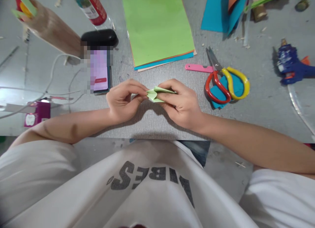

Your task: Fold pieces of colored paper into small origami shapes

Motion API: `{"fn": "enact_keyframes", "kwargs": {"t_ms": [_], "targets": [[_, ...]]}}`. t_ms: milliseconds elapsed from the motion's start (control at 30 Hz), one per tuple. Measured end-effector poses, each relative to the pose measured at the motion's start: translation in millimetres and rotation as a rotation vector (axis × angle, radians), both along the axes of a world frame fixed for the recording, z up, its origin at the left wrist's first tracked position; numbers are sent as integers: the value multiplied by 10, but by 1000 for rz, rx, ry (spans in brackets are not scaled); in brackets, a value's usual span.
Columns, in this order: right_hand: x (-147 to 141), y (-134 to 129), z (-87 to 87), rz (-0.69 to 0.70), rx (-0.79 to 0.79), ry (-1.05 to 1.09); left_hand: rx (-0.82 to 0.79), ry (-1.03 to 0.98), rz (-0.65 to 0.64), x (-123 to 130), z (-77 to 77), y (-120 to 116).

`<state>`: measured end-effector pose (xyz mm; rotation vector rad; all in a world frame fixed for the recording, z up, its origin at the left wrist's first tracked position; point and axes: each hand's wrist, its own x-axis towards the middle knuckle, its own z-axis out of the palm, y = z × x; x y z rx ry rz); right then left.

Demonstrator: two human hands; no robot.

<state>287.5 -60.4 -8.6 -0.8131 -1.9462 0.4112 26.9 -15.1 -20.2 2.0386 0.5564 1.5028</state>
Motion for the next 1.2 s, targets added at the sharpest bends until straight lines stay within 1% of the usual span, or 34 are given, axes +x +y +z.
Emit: {"fn": "enact_keyframes", "kwargs": {"t_ms": [133,233,367,467,533,600,733,833,900,1033,1067,1133,1200], "targets": [[-32,-11,-7,-39,19,33,-28,-23,-7,4,5,-12],[-43,-5,-10,-70,46,36,-72,-21,25,-1,-5,-43],[-48,9,-3,-60,76,64,-179,53,69,-25,20,-79],[-60,7,7,-33,65,60,-210,115,34,-37,34,-70],[-69,3,11,-13,58,57,-188,126,15,-34,21,-51],[-74,3,12,-6,66,63,-137,109,26,-24,-1,-34],[-69,20,18,-50,103,97,12,33,52,6,-13,-20],[-56,17,30,-68,118,116,65,38,35,27,16,-18],[-45,-1,37,-58,89,111,86,42,40,38,36,-12],[-33,-31,37,-44,-19,97,182,66,59,43,47,17],[-35,-27,35,-41,-10,104,201,77,63,42,44,25],[-47,-3,29,-40,58,116,218,71,65,38,37,35],[-62,31,28,-39,138,127,193,47,55,28,33,34]]}}
